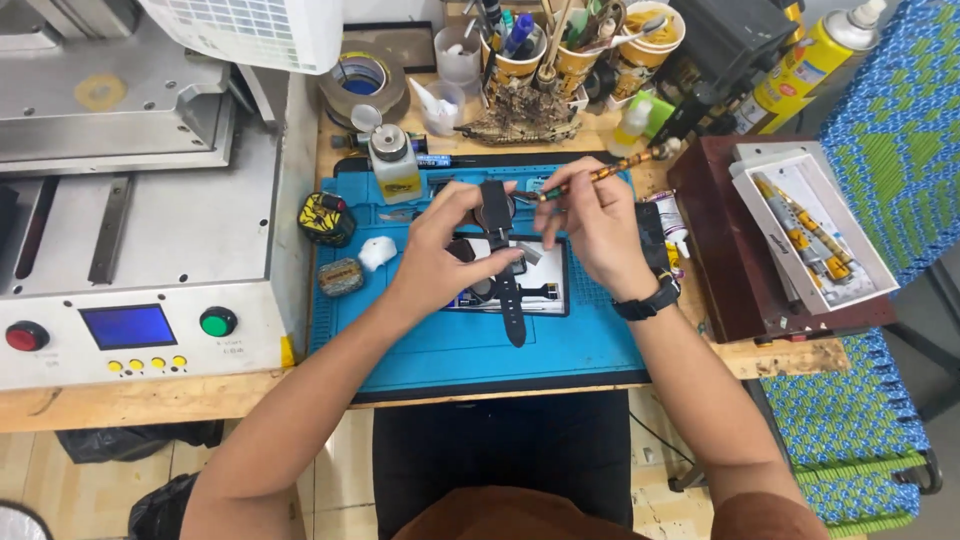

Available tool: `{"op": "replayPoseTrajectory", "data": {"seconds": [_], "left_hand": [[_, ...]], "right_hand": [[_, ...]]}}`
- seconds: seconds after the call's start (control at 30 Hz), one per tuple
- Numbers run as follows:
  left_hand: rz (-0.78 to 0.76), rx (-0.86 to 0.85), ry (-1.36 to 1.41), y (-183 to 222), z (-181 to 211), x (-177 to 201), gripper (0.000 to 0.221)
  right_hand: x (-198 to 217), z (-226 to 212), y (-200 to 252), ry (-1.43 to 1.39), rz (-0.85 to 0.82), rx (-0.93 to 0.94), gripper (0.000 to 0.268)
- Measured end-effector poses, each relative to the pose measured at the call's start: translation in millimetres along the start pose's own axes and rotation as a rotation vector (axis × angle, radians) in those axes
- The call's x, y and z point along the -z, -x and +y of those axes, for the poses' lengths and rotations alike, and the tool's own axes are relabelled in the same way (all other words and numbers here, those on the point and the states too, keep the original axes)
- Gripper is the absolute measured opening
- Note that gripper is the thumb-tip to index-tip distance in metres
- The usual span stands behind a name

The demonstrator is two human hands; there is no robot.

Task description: Reassembling the internal components of a smartwatch into its casing and securing them with screws.

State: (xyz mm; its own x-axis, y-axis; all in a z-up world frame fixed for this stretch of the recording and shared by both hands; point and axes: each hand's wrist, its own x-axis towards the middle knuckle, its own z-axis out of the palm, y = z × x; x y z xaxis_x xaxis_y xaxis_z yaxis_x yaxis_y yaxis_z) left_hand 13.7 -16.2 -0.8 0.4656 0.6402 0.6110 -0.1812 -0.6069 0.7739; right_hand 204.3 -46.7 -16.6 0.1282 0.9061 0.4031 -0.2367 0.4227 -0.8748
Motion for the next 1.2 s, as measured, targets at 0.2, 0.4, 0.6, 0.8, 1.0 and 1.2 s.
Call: {"op": "replayPoseTrajectory", "data": {"seconds": [0.2, 0.4, 0.6, 0.8, 1.0, 1.2], "left_hand": [[0.065, 0.067, 0.170, 0.2, -11.1, 1.2, 0.058], [0.133, 0.176, 0.289, 1.8, -5.4, -1.2, 0.059], [0.161, 0.170, 0.236, 1.9, -1.7, -1.2, 0.058], [0.198, 0.129, 0.159, 4.7, -5.8, -3.4, 0.059], [0.206, 0.101, 0.153, 4.9, -4.8, -2.6, 0.060], [0.203, 0.084, 0.131, 3.7, -4.0, -1.4, 0.059]], "right_hand": [[-10.3, -12.9, 7.2, -0.077, -0.031, 0.010, 0.022], [-22.3, -33.1, 10.3, 0.014, -0.043, -0.003, 0.021], [-34.2, -42.0, 14.6, 0.203, -0.029, -0.007, 0.018], [-38.5, -43.4, 17.1, 0.226, -0.053, -0.027, 0.018], [-34.8, -37.6, 17.6, 0.242, -0.039, -0.010, 0.019], [-37.7, -38.7, 17.0, 0.229, -0.025, -0.016, 0.019]]}}
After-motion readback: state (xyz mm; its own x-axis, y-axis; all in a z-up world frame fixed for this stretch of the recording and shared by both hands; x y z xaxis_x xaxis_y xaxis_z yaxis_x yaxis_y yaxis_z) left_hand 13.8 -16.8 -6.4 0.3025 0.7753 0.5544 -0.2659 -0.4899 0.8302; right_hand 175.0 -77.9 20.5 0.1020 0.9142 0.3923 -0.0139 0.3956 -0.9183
